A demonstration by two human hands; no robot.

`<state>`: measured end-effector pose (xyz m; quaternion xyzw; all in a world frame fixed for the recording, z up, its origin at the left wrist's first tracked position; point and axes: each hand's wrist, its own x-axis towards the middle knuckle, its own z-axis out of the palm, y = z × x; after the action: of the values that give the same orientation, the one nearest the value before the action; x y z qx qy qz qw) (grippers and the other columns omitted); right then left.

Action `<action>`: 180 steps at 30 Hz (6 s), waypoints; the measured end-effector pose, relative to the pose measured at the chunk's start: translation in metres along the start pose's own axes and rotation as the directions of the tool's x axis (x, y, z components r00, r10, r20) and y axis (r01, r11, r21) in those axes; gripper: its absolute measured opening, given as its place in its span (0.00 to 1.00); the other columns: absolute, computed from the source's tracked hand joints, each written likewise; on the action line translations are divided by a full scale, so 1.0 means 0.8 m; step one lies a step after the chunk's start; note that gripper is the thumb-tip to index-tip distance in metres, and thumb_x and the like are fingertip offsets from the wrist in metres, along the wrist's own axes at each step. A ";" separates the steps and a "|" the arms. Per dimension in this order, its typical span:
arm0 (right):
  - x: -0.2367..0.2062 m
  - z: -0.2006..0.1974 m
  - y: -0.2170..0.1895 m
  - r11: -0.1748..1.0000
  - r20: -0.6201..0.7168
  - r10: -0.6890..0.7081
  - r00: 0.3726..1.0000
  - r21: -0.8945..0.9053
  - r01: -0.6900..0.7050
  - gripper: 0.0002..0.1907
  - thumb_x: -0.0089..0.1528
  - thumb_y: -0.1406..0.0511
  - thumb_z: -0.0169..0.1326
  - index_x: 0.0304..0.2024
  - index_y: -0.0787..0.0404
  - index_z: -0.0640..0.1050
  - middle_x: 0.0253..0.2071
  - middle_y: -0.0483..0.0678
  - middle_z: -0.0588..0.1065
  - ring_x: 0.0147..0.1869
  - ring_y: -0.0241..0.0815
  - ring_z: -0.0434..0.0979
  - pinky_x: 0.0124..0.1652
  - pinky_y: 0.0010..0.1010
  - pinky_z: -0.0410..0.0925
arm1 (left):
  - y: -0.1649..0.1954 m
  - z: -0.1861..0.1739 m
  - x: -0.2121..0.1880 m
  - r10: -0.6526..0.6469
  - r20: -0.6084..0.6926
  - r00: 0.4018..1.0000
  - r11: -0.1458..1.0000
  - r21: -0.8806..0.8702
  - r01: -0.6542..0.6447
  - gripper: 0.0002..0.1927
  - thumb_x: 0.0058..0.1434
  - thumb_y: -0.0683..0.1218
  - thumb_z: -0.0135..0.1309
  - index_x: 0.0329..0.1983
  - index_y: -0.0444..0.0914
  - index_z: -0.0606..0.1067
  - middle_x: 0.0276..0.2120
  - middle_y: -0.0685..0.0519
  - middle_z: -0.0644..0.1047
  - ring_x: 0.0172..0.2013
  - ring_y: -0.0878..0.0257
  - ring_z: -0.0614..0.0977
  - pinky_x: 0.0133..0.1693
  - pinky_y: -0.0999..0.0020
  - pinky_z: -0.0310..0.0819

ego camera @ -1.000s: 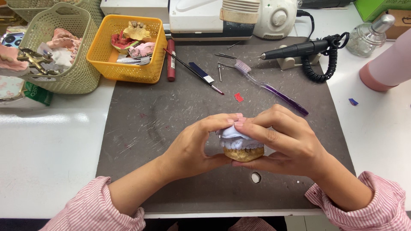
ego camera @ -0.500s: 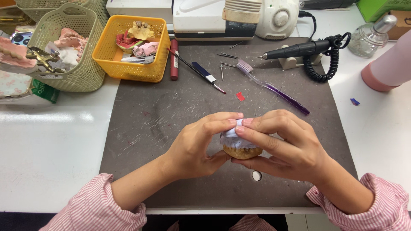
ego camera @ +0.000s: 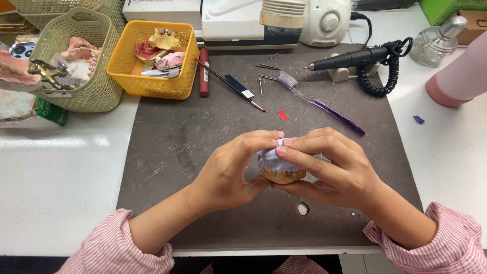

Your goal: The person handles a dental prosthesis and a blue impression mold, then uses a rotary handpiece to grind and shape a small tooth-like component. The person repeatedly checks the fit of the component against the mold and continues grinding.

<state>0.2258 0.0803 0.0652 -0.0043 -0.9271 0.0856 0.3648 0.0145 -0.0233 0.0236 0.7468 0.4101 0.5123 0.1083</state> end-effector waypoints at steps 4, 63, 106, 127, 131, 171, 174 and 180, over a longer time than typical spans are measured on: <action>0.000 0.004 0.005 1.000 0.040 0.010 0.999 -0.012 -0.010 0.34 0.49 0.58 0.76 0.56 0.57 0.79 0.48 0.45 0.76 0.48 0.44 0.78 0.47 0.40 0.75 | -0.002 -0.002 0.000 -0.019 0.021 1.000 1.000 0.024 0.019 0.39 0.48 0.39 0.71 0.61 0.37 0.65 0.65 0.40 0.71 0.64 0.43 0.76 0.63 0.56 0.74; -0.006 0.028 0.009 0.985 -0.127 0.174 0.977 0.033 -0.171 0.33 0.54 0.64 0.74 0.59 0.63 0.75 0.60 0.58 0.73 0.61 0.49 0.77 0.55 0.38 0.76 | -0.029 0.015 -0.007 -0.653 0.291 0.699 0.085 -0.889 0.450 0.30 0.69 0.46 0.53 0.71 0.29 0.63 0.56 0.45 0.77 0.56 0.61 0.80 0.58 0.63 0.76; -0.011 0.001 0.047 0.431 0.372 0.536 0.758 0.651 -0.625 0.37 0.60 0.70 0.60 0.71 0.68 0.63 0.62 0.61 0.76 0.66 0.49 0.79 0.62 0.36 0.75 | -0.042 0.001 0.002 -0.659 0.317 0.682 0.242 -0.769 0.591 0.33 0.64 0.42 0.57 0.73 0.33 0.64 0.56 0.48 0.79 0.54 0.62 0.81 0.55 0.67 0.77; -0.023 -0.009 0.036 0.371 0.220 0.517 0.827 0.813 -0.448 0.39 0.60 0.69 0.66 0.70 0.71 0.64 0.68 0.65 0.72 0.68 0.50 0.77 0.66 0.42 0.74 | -0.036 -0.005 -0.003 -0.524 0.309 0.794 0.267 -0.825 0.498 0.37 0.62 0.41 0.61 0.74 0.32 0.62 0.55 0.47 0.78 0.56 0.59 0.81 0.60 0.60 0.78; -0.015 -0.007 0.022 0.530 0.231 0.471 0.851 0.698 -0.483 0.43 0.53 0.72 0.69 0.68 0.71 0.66 0.69 0.64 0.70 0.70 0.51 0.75 0.69 0.43 0.71 | -0.032 0.000 -0.004 -0.580 0.256 0.773 0.314 -0.806 0.502 0.37 0.58 0.35 0.64 0.72 0.30 0.66 0.47 0.45 0.82 0.49 0.61 0.83 0.55 0.63 0.80; 0.015 0.023 -0.019 0.953 0.034 0.276 0.960 -0.140 -0.269 0.46 0.49 0.56 0.73 0.63 0.70 0.69 0.55 0.60 0.77 0.53 0.54 0.81 0.47 0.40 0.76 | -0.020 0.025 -0.018 -0.732 0.419 0.538 -0.096 -0.845 0.527 0.28 0.63 0.48 0.61 0.60 0.29 0.69 0.42 0.45 0.83 0.41 0.64 0.86 0.46 0.68 0.81; 0.012 0.015 -0.014 0.964 0.029 0.212 0.977 -0.171 -0.204 0.44 0.50 0.58 0.74 0.62 0.70 0.70 0.51 0.61 0.78 0.49 0.54 0.83 0.45 0.39 0.77 | -0.022 0.025 -0.017 -0.696 0.458 0.553 -0.070 -0.810 0.583 0.31 0.61 0.47 0.64 0.62 0.29 0.66 0.45 0.43 0.82 0.43 0.61 0.84 0.47 0.65 0.80; 0.005 -0.001 -0.003 0.976 0.074 0.218 0.973 -0.042 -0.215 0.42 0.47 0.57 0.76 0.58 0.68 0.73 0.41 0.56 0.80 0.38 0.47 0.82 0.37 0.36 0.75 | -0.016 0.011 -0.015 -0.296 0.080 0.952 0.856 -0.419 0.302 0.45 0.51 0.45 0.73 0.71 0.34 0.64 0.69 0.44 0.69 0.67 0.52 0.72 0.66 0.58 0.70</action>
<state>0.2236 0.0784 0.0687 -0.1080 -0.9360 0.1094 0.3167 0.0140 -0.0211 0.0037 0.6354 0.3983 0.5615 0.3497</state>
